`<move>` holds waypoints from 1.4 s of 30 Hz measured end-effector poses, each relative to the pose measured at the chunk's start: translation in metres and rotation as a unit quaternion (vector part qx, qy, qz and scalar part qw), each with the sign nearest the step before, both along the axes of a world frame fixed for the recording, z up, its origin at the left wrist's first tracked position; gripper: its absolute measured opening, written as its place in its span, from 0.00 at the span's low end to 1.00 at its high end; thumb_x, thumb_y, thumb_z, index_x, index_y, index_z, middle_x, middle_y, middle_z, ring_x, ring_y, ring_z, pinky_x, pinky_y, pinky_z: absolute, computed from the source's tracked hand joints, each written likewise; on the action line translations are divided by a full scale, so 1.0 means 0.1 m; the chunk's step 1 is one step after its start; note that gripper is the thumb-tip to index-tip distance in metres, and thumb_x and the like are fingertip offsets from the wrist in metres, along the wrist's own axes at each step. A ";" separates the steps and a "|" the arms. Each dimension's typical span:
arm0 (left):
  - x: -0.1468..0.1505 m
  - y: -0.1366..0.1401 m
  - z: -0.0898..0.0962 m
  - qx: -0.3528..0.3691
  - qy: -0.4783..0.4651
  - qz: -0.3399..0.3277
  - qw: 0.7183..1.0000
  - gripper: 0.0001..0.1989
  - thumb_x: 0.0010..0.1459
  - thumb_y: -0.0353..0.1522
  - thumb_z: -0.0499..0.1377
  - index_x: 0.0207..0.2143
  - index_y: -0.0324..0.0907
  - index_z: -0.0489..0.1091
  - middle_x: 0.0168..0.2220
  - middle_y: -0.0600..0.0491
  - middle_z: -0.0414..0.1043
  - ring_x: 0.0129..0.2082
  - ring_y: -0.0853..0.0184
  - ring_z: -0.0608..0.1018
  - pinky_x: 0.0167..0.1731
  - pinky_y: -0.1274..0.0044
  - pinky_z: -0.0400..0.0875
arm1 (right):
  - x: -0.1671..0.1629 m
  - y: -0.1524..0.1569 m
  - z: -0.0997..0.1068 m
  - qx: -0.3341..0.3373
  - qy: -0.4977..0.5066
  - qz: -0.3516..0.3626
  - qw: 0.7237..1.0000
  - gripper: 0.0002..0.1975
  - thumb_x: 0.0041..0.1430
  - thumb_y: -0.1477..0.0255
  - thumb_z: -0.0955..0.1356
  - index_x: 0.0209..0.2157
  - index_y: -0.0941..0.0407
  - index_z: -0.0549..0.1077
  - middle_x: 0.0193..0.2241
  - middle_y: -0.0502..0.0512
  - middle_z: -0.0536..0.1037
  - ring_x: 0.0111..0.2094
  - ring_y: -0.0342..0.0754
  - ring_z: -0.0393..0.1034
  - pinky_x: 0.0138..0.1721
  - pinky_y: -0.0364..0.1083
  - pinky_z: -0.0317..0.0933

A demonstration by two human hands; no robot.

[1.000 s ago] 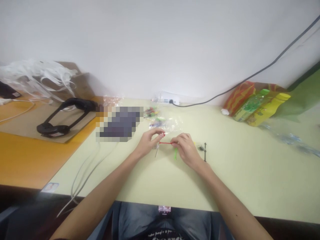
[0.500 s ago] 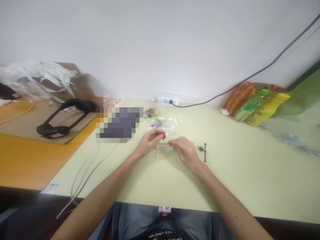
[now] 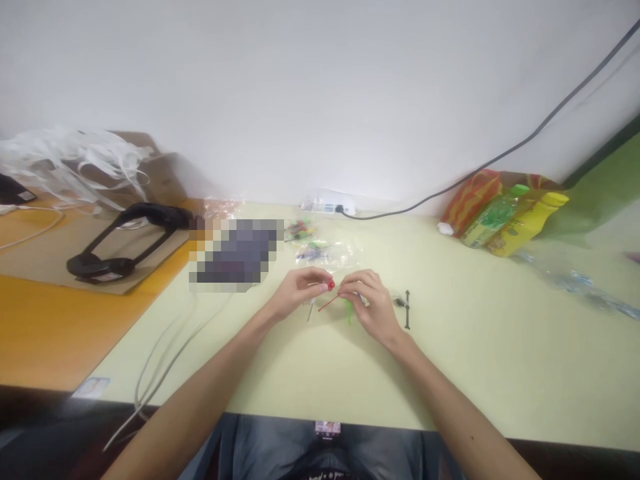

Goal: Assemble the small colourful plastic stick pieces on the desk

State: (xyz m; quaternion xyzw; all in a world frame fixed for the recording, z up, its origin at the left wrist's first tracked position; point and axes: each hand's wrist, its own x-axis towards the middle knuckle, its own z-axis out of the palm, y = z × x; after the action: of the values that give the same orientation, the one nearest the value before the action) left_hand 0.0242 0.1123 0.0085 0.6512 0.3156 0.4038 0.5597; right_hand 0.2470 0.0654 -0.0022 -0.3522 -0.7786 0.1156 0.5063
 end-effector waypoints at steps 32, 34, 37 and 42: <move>-0.04 -0.04 0.05 0.081 0.114 -0.035 0.990 0.12 0.61 0.40 0.69 0.41 0.42 0.83 0.42 0.48 0.84 0.45 0.59 0.82 0.52 0.70 0.72 | 0.03 0.04 0.01 -0.042 -0.006 0.038 0.998 0.05 0.71 0.72 0.69 0.39 0.50 0.78 0.38 0.55 0.82 0.43 0.54 0.72 0.48 0.57 0.67; -0.04 -0.04 0.05 0.082 0.114 -0.034 0.990 0.12 0.60 0.40 0.69 0.41 0.42 0.83 0.41 0.48 0.84 0.44 0.59 0.82 0.52 0.70 0.72 | 0.03 0.04 0.01 -0.046 -0.008 0.035 0.998 0.05 0.71 0.72 0.69 0.39 0.50 0.78 0.38 0.55 0.82 0.43 0.54 0.73 0.48 0.58 0.67; -0.04 -0.05 0.05 0.087 0.116 -0.028 0.989 0.12 0.60 0.40 0.69 0.41 0.42 0.83 0.41 0.48 0.84 0.44 0.59 0.82 0.51 0.70 0.73 | 0.04 0.05 0.00 -0.050 -0.011 0.031 0.998 0.06 0.71 0.72 0.69 0.39 0.50 0.78 0.38 0.55 0.82 0.43 0.55 0.73 0.49 0.58 0.67; -0.04 -0.06 0.07 0.105 0.119 -0.018 0.987 0.12 0.61 0.40 0.68 0.41 0.41 0.83 0.39 0.49 0.84 0.43 0.60 0.82 0.50 0.71 0.73 | 0.03 0.05 0.00 -0.048 -0.012 0.029 0.998 0.05 0.70 0.73 0.69 0.38 0.50 0.78 0.38 0.55 0.82 0.43 0.55 0.72 0.49 0.58 0.66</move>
State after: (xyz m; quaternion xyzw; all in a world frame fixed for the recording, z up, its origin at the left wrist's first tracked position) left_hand 0.0206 0.1067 0.0155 0.7553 0.3240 0.3444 0.4538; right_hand 0.2501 0.0700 -0.0025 -0.3549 -0.7882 0.1626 0.4758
